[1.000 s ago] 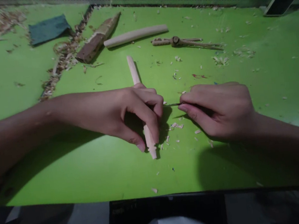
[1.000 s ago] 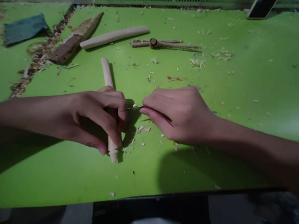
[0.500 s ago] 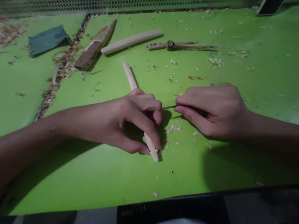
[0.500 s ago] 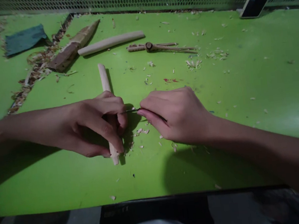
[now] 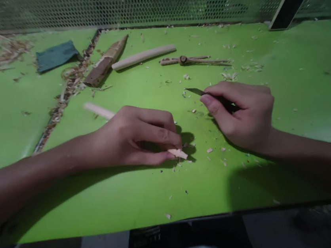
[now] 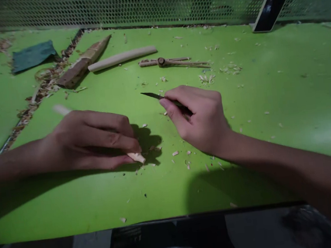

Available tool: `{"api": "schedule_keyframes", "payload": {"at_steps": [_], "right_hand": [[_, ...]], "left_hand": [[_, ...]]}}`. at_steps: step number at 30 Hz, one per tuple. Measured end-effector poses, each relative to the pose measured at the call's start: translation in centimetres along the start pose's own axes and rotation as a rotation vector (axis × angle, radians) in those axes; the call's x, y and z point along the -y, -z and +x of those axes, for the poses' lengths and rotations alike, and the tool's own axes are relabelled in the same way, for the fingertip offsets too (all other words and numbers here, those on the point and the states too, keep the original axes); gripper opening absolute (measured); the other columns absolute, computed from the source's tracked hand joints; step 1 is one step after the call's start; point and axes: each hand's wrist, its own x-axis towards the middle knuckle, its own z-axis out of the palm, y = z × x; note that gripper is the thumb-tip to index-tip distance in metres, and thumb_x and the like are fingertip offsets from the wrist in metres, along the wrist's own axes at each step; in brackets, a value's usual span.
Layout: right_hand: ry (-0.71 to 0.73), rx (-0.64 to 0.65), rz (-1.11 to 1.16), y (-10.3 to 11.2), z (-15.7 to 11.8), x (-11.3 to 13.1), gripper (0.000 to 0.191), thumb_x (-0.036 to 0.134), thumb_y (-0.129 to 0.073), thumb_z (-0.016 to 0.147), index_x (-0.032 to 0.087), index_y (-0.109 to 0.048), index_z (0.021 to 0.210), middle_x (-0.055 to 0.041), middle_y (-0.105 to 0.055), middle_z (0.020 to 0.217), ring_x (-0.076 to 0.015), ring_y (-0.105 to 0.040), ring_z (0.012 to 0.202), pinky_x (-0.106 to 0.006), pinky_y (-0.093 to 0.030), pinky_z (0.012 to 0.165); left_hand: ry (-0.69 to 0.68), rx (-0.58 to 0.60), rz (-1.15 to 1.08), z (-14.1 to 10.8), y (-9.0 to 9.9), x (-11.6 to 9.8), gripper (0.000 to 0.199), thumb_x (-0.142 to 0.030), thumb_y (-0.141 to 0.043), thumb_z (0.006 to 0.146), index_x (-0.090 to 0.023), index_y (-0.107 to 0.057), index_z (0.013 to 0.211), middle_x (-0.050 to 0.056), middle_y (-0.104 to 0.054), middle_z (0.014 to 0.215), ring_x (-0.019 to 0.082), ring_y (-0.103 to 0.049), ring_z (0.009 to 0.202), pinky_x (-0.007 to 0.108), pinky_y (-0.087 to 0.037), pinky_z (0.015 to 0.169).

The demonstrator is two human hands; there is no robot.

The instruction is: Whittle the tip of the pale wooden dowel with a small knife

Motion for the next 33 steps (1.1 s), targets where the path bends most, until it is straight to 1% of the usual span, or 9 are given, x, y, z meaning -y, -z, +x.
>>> {"api": "schedule_keyframes", "payload": {"at_steps": [4, 5, 9, 13, 16, 20, 23, 28, 33], "right_hand": [[-0.020, 0.049, 0.006, 0.1, -0.1, -0.3, 0.015, 0.025, -0.071, 0.105, 0.028, -0.079, 0.094, -0.0001, -0.079, 0.080, -0.0175, -0.067, 0.061, -0.034, -0.053, 0.058], [-0.029, 0.065, 0.009, 0.1, -0.1, -0.3, 0.015, 0.026, -0.071, 0.106, 0.028, -0.079, 0.094, -0.0001, -0.078, 0.079, -0.0176, -0.066, 0.061, -0.035, -0.052, 0.058], [-0.061, 0.107, 0.037, 0.2, 0.0, -0.5, 0.015, 0.026, -0.072, 0.105, 0.030, -0.079, 0.092, -0.0002, -0.078, 0.078, -0.0174, -0.064, 0.060, -0.036, -0.049, 0.056], [-0.094, 0.108, 0.070, 0.1, 0.1, -0.3, 0.016, 0.022, -0.073, 0.104, 0.030, -0.078, 0.090, -0.0007, -0.077, 0.077, -0.0175, -0.063, 0.059, -0.036, -0.046, 0.054], [-0.117, 0.112, 0.084, 0.1, 0.1, -0.3, 0.017, 0.021, -0.073, 0.103, 0.030, -0.078, 0.090, -0.0012, -0.077, 0.077, -0.0182, -0.063, 0.060, -0.037, -0.045, 0.054], [-0.152, 0.109, 0.130, 0.1, 0.0, -0.4, 0.016, 0.022, -0.074, 0.103, 0.030, -0.079, 0.091, -0.0017, -0.076, 0.078, -0.0187, -0.063, 0.061, -0.037, -0.044, 0.054], [-0.143, 0.115, 0.097, 0.1, 0.0, -0.6, 0.015, 0.022, -0.075, 0.103, 0.030, -0.080, 0.092, -0.0012, -0.076, 0.077, -0.0184, -0.061, 0.059, -0.036, -0.043, 0.053], [-0.156, 0.143, 0.065, 0.2, 0.1, -0.5, 0.015, 0.021, -0.074, 0.102, 0.030, -0.080, 0.092, 0.0003, -0.076, 0.075, -0.0179, -0.062, 0.058, -0.035, -0.044, 0.052], [-0.193, 0.153, 0.066, 0.2, 0.3, -0.4, 0.014, 0.020, -0.074, 0.102, 0.030, -0.079, 0.093, 0.0009, -0.076, 0.076, -0.0169, -0.062, 0.058, -0.033, -0.046, 0.053]], "left_hand": [[0.023, -0.051, 0.120, -0.3, -0.3, 0.0, 0.008, -0.025, -0.077, 0.102, -0.027, -0.085, 0.101, 0.004, -0.080, 0.092, 0.014, -0.076, 0.079, 0.021, -0.061, 0.066], [0.020, -0.080, 0.144, -0.4, -0.4, 0.1, 0.008, -0.025, -0.076, 0.102, -0.025, -0.083, 0.098, 0.004, -0.079, 0.090, 0.013, -0.075, 0.077, 0.020, -0.060, 0.064], [0.021, -0.166, 0.247, -0.5, -0.7, 0.9, 0.011, -0.019, -0.077, 0.098, -0.017, -0.075, 0.088, 0.003, -0.073, 0.085, 0.010, -0.070, 0.071, 0.017, -0.058, 0.059], [0.074, -0.212, 0.245, -0.5, -0.7, 1.4, 0.008, -0.016, -0.075, 0.096, -0.016, -0.073, 0.088, 0.003, -0.070, 0.086, 0.011, -0.069, 0.071, 0.017, -0.058, 0.058], [0.154, -0.212, 0.243, -0.3, -0.6, 1.4, 0.007, -0.018, -0.076, 0.094, -0.016, -0.073, 0.088, 0.004, -0.072, 0.088, 0.012, -0.069, 0.071, 0.019, -0.059, 0.061], [0.280, -0.211, 0.262, 0.1, -0.4, 1.2, 0.009, -0.024, -0.076, 0.094, -0.018, -0.074, 0.087, 0.004, -0.074, 0.088, 0.013, -0.068, 0.073, 0.020, -0.054, 0.061], [0.345, -0.199, 0.252, 0.4, -0.3, 1.1, 0.010, -0.025, -0.074, 0.093, -0.017, -0.073, 0.086, 0.004, -0.074, 0.088, 0.013, -0.068, 0.074, 0.020, -0.052, 0.063], [0.389, -0.209, 0.254, 0.7, -0.6, 0.9, 0.006, -0.022, -0.070, 0.087, -0.017, -0.070, 0.084, 0.004, -0.072, 0.089, 0.013, -0.066, 0.074, 0.020, -0.050, 0.063], [0.391, -0.205, 0.279, 0.9, -0.9, 0.7, 0.011, -0.020, -0.068, 0.084, -0.018, -0.062, 0.076, 0.003, -0.067, 0.082, 0.013, -0.062, 0.070, 0.023, -0.044, 0.060]]}}
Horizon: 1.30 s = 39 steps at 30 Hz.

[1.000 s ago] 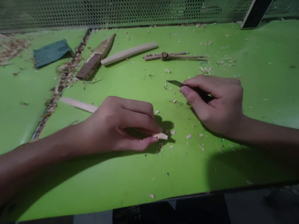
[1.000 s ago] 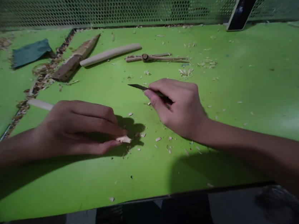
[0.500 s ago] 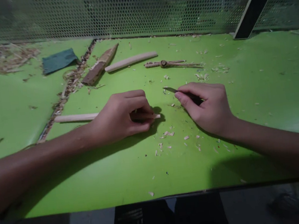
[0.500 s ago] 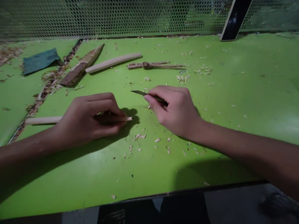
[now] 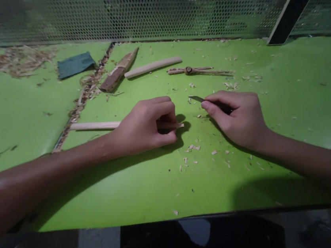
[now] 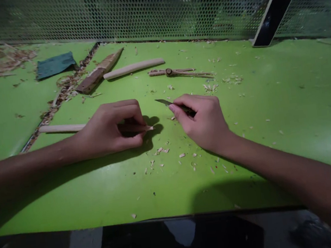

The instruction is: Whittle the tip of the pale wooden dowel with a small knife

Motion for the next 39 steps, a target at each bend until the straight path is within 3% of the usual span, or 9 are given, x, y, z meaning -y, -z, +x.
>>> {"api": "schedule_keyframes", "payload": {"at_steps": [8, 11, 14, 18, 21, 26, 32, 39], "right_hand": [[-0.033, -0.020, 0.021, -0.5, -0.2, -0.3, 0.014, 0.027, -0.075, 0.103, 0.026, -0.079, 0.090, -0.0018, -0.074, 0.076, -0.0178, -0.060, 0.063, -0.034, -0.045, 0.056], [-0.057, 0.010, 0.008, -0.5, 0.0, -0.3, 0.015, 0.025, -0.072, 0.104, 0.024, -0.080, 0.091, -0.0017, -0.073, 0.076, -0.0167, -0.057, 0.062, -0.033, -0.043, 0.055], [-0.118, 0.002, 0.039, -0.5, 1.7, -0.1, 0.019, 0.030, -0.071, 0.106, 0.024, -0.078, 0.089, -0.0013, -0.069, 0.072, -0.0164, -0.054, 0.060, -0.033, -0.041, 0.054], [-0.123, -0.137, 0.049, -1.1, 5.2, 0.3, 0.031, 0.048, -0.078, 0.103, 0.026, -0.075, 0.081, -0.0018, -0.064, 0.070, -0.0191, -0.054, 0.065, -0.036, -0.042, 0.059], [-0.102, -0.212, 0.064, -1.9, 6.4, 0.3, 0.034, 0.046, -0.075, 0.105, 0.024, -0.073, 0.080, -0.0013, -0.060, 0.068, -0.0182, -0.051, 0.064, -0.036, -0.040, 0.060], [-0.110, -0.187, 0.120, -2.6, 5.0, -0.5, 0.026, 0.039, -0.073, 0.105, 0.024, -0.074, 0.083, 0.0005, -0.059, 0.067, -0.0162, -0.048, 0.061, -0.034, -0.034, 0.057], [-0.120, -0.140, 0.182, -2.1, 4.1, -0.8, 0.021, 0.033, -0.072, 0.105, 0.023, -0.073, 0.086, 0.0002, -0.062, 0.071, -0.0161, -0.051, 0.063, -0.033, -0.036, 0.059], [-0.189, -0.099, 0.230, -2.4, 3.8, -0.6, 0.029, 0.042, -0.069, 0.107, 0.022, -0.073, 0.086, 0.0003, -0.062, 0.070, -0.0145, -0.052, 0.061, -0.030, -0.038, 0.055]], "left_hand": [[-0.132, -0.068, -0.032, -0.6, -0.4, 1.0, 0.011, -0.023, -0.066, 0.087, -0.021, -0.059, 0.078, 0.004, -0.067, 0.082, 0.015, -0.061, 0.068, 0.027, -0.047, 0.059], [-0.139, -0.019, -0.030, -0.6, -0.4, 1.0, 0.007, -0.025, -0.065, 0.088, -0.021, -0.061, 0.085, 0.005, -0.070, 0.087, 0.016, -0.065, 0.073, 0.027, -0.051, 0.061], [-0.118, 0.019, -0.006, -0.6, -0.3, 0.8, 0.007, -0.024, -0.065, 0.087, -0.019, -0.062, 0.091, 0.006, -0.073, 0.092, 0.018, -0.069, 0.078, 0.026, -0.054, 0.064], [-0.123, 0.009, 0.000, -0.4, -0.4, 0.9, 0.013, -0.026, -0.066, 0.088, -0.018, -0.062, 0.097, 0.006, -0.074, 0.092, 0.016, -0.068, 0.074, 0.024, -0.052, 0.064], [-0.168, 0.003, -0.030, -0.5, -0.5, 1.2, 0.010, -0.023, -0.064, 0.089, -0.017, -0.063, 0.097, 0.006, -0.074, 0.093, 0.015, -0.068, 0.075, 0.024, -0.052, 0.066], [-0.204, 0.024, -0.029, -0.4, -0.2, 1.3, 0.009, -0.019, -0.064, 0.087, -0.017, -0.064, 0.096, 0.006, -0.073, 0.094, 0.015, -0.069, 0.079, 0.023, -0.052, 0.067], [-0.194, 0.044, -0.017, -0.2, -0.1, 1.1, 0.004, -0.019, -0.065, 0.086, -0.018, -0.064, 0.090, 0.005, -0.071, 0.087, 0.013, -0.065, 0.070, 0.021, -0.047, 0.059], [-0.193, -0.067, 0.086, -0.7, -1.0, 1.6, 0.004, -0.022, -0.064, 0.083, -0.019, -0.064, 0.086, 0.005, -0.069, 0.083, 0.014, -0.060, 0.066, 0.024, -0.043, 0.059]]}}
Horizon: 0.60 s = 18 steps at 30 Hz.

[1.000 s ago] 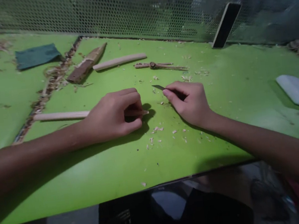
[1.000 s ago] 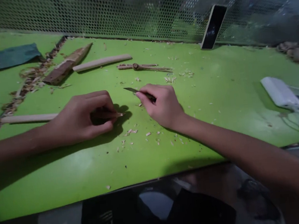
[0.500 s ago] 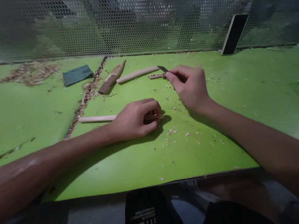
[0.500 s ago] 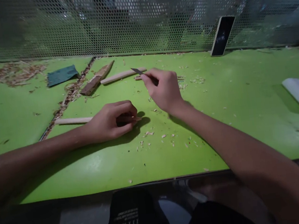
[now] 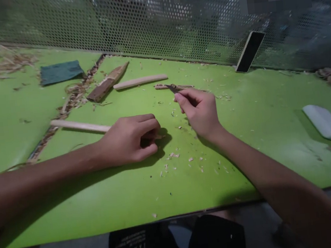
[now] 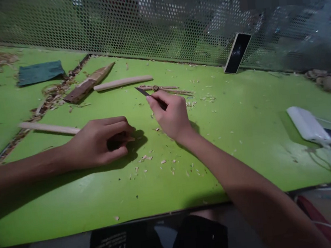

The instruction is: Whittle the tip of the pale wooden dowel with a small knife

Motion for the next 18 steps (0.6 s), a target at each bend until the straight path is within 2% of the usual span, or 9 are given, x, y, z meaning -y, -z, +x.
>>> {"api": "schedule_keyframes", "payload": {"at_steps": [4, 7, 12, 18], "right_hand": [[-0.033, -0.010, 0.042, 0.2, 0.2, -1.1, 0.025, 0.036, -0.070, 0.106, 0.022, -0.072, 0.086, 0.0005, -0.062, 0.071, -0.0142, -0.052, 0.061, -0.030, -0.038, 0.054], [-0.055, -0.016, 0.081, 0.5, 0.5, -1.7, 0.022, 0.032, -0.070, 0.105, 0.022, -0.072, 0.085, 0.0009, -0.062, 0.071, -0.0143, -0.051, 0.059, -0.030, -0.039, 0.053], [-0.015, 0.002, 0.061, 0.7, 0.7, -1.3, 0.025, 0.040, -0.073, 0.105, 0.023, -0.073, 0.087, 0.0017, -0.060, 0.070, -0.0144, -0.050, 0.060, -0.030, -0.039, 0.054], [0.038, 0.023, -0.007, 0.5, 0.4, -0.5, 0.028, 0.044, -0.073, 0.104, 0.024, -0.073, 0.084, 0.0005, -0.059, 0.070, -0.0160, -0.050, 0.064, -0.031, -0.036, 0.056]], "left_hand": [[0.057, 0.060, 0.030, 0.1, 0.2, -0.1, 0.007, -0.025, -0.063, 0.085, -0.019, -0.064, 0.085, 0.005, -0.069, 0.083, 0.014, -0.059, 0.066, 0.024, -0.041, 0.058], [0.051, 0.039, 0.044, 0.3, 0.1, 0.0, 0.007, -0.026, -0.063, 0.083, -0.019, -0.063, 0.084, 0.005, -0.067, 0.081, 0.014, -0.056, 0.064, 0.024, -0.039, 0.057], [0.053, 0.031, 0.089, 0.5, 0.3, -0.2, 0.009, -0.026, -0.063, 0.082, -0.019, -0.058, 0.081, 0.004, -0.064, 0.076, 0.014, -0.054, 0.062, 0.024, -0.039, 0.057], [0.015, 0.050, 0.111, 0.6, 0.6, -0.2, 0.007, -0.024, -0.061, 0.085, -0.017, -0.060, 0.087, 0.006, -0.069, 0.085, 0.015, -0.058, 0.068, 0.025, -0.041, 0.060]]}}
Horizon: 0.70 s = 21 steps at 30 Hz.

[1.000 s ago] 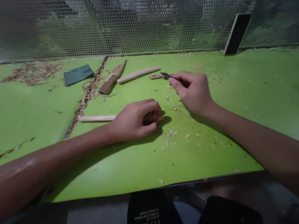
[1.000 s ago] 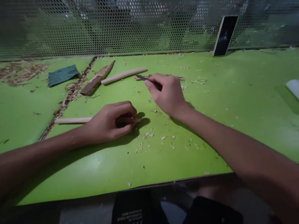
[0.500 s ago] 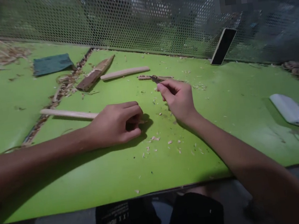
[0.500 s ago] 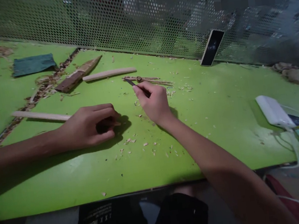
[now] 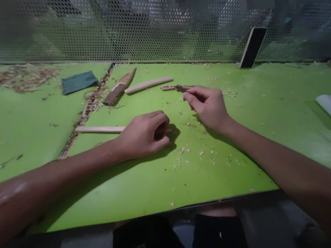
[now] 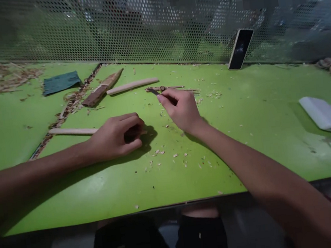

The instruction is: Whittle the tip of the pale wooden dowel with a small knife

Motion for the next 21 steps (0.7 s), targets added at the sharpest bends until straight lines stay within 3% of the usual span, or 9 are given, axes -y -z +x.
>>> {"api": "schedule_keyframes", "payload": {"at_steps": [7, 21], "right_hand": [[0.036, -0.005, -0.005, 0.0, 0.1, 0.6, 0.022, 0.030, -0.072, 0.102, 0.023, -0.071, 0.081, 0.0018, -0.057, 0.067, -0.0151, -0.048, 0.061, -0.033, -0.036, 0.059], [-0.026, 0.030, 0.007, 0.2, 0.0, 1.1, 0.028, 0.043, -0.070, 0.107, 0.022, -0.074, 0.090, 0.0011, -0.061, 0.072, -0.0145, -0.050, 0.062, -0.031, -0.039, 0.059]], "left_hand": [[-0.098, -0.080, 0.016, -0.2, -0.6, 0.8, 0.009, -0.013, -0.062, 0.086, -0.015, -0.062, 0.095, 0.009, -0.068, 0.096, 0.017, -0.061, 0.079, 0.025, -0.045, 0.063], [-0.167, -0.147, -0.097, -0.2, -1.0, 1.5, 0.004, -0.009, -0.068, 0.094, -0.012, -0.069, 0.096, 0.008, -0.070, 0.101, 0.012, -0.066, 0.079, 0.019, -0.054, 0.067]]}}
